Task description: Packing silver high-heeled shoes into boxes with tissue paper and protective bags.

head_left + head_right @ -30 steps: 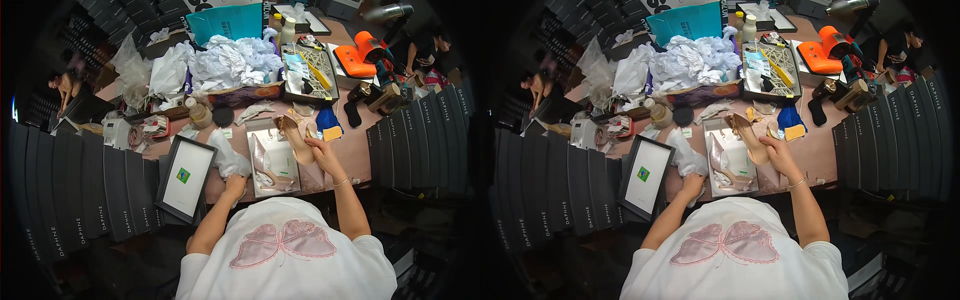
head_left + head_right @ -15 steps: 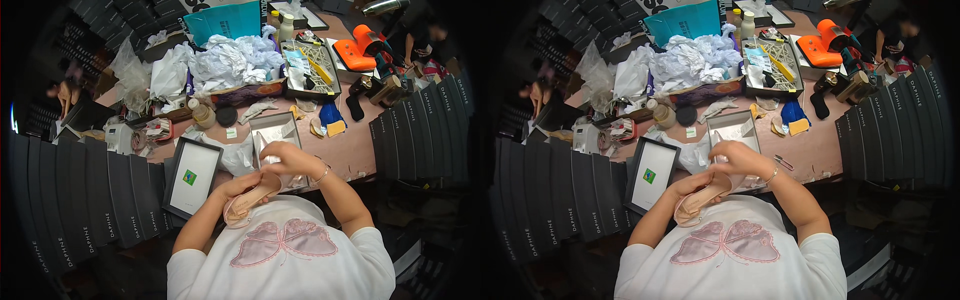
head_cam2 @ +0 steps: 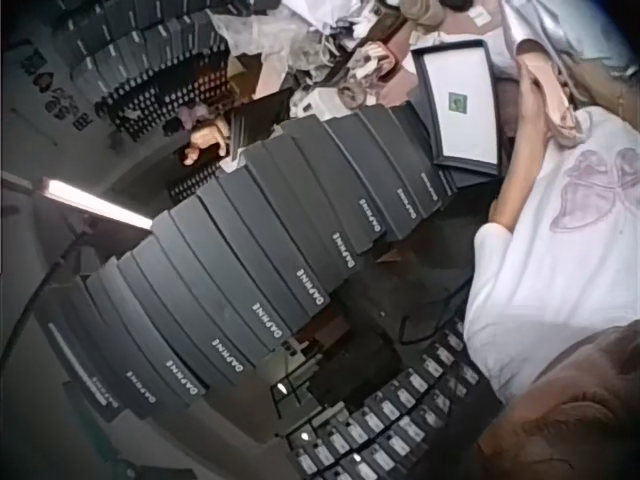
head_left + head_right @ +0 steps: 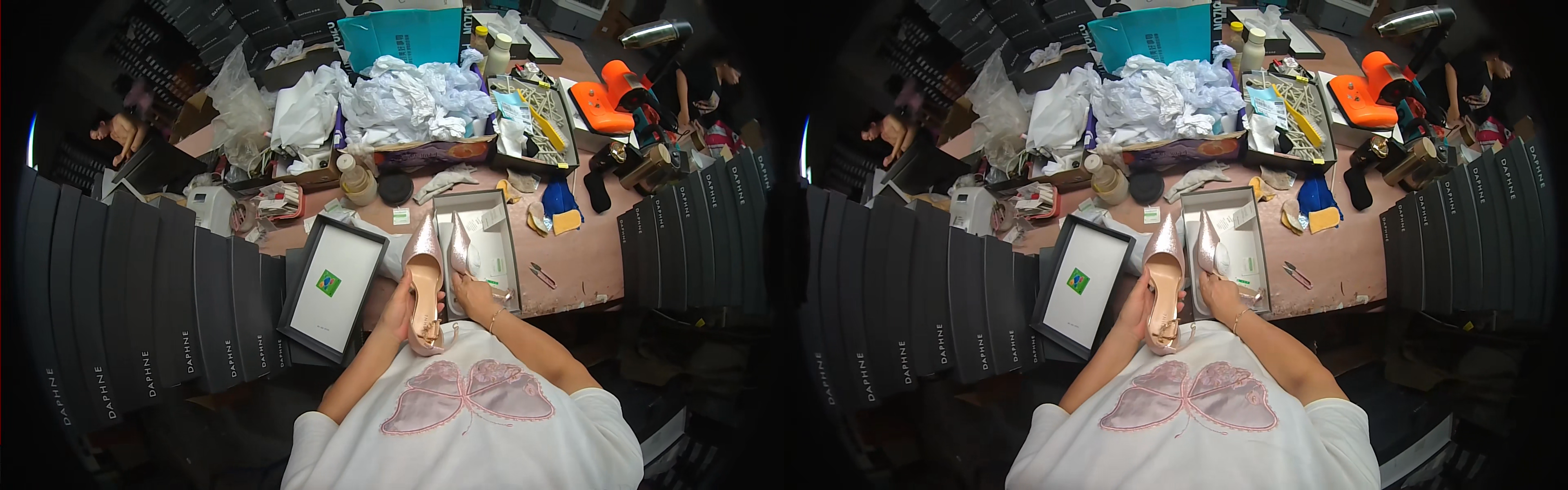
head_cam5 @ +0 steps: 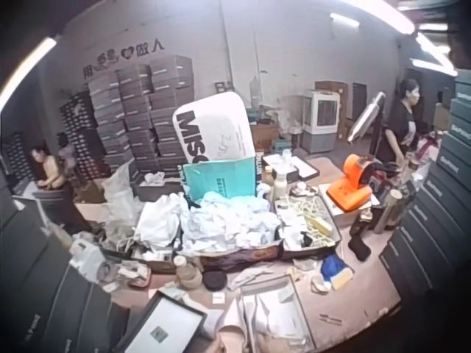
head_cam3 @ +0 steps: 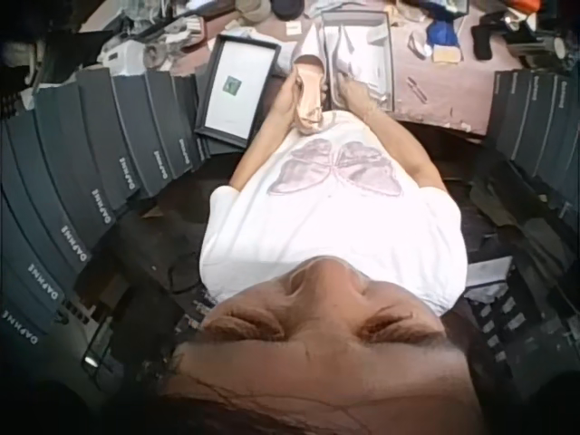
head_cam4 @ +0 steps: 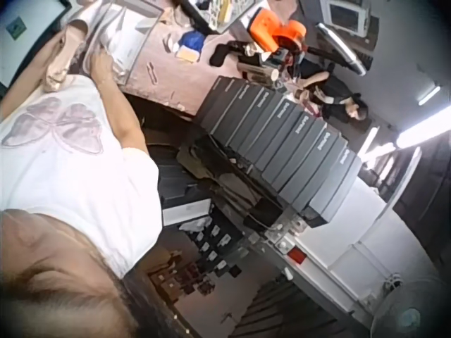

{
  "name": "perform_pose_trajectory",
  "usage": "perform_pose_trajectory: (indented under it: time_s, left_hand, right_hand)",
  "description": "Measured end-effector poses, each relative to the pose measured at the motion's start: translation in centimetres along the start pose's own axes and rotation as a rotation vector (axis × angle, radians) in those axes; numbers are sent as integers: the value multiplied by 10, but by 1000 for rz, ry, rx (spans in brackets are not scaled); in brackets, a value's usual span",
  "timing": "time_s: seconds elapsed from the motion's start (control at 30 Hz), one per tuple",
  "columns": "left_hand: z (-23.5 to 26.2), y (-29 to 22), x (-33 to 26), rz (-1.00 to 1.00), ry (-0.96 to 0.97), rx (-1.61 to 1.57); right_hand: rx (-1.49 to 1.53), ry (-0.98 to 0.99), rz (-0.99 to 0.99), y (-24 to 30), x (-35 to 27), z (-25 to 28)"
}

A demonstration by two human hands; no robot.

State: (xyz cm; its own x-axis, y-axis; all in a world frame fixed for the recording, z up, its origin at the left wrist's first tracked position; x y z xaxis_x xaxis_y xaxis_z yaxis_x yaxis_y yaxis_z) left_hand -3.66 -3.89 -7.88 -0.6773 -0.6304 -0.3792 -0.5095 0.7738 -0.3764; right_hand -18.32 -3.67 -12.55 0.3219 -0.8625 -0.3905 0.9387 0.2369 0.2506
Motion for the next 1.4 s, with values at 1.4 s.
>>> perform_pose_trajectory:
  time_s: [1.4]
  left_hand:
    - [-74,5,25,-170,58,497]
  right_hand:
    - [1335,25,211,-20,-66,107]
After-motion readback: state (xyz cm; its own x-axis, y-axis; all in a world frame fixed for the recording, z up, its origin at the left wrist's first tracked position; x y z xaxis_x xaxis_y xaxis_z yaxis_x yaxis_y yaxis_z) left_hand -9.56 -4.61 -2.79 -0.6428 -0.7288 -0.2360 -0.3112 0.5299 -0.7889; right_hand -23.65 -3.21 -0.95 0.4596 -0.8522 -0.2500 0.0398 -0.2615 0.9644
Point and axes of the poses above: each hand's wrist, its own x-axis towards the middle knuckle, its own z-axis out of the back of the hand, y = z × x, the point moved 6 cm from there along x, towards the middle knuckle, and after that the axes turned 15 degrees about y, right-handed, at the moved point
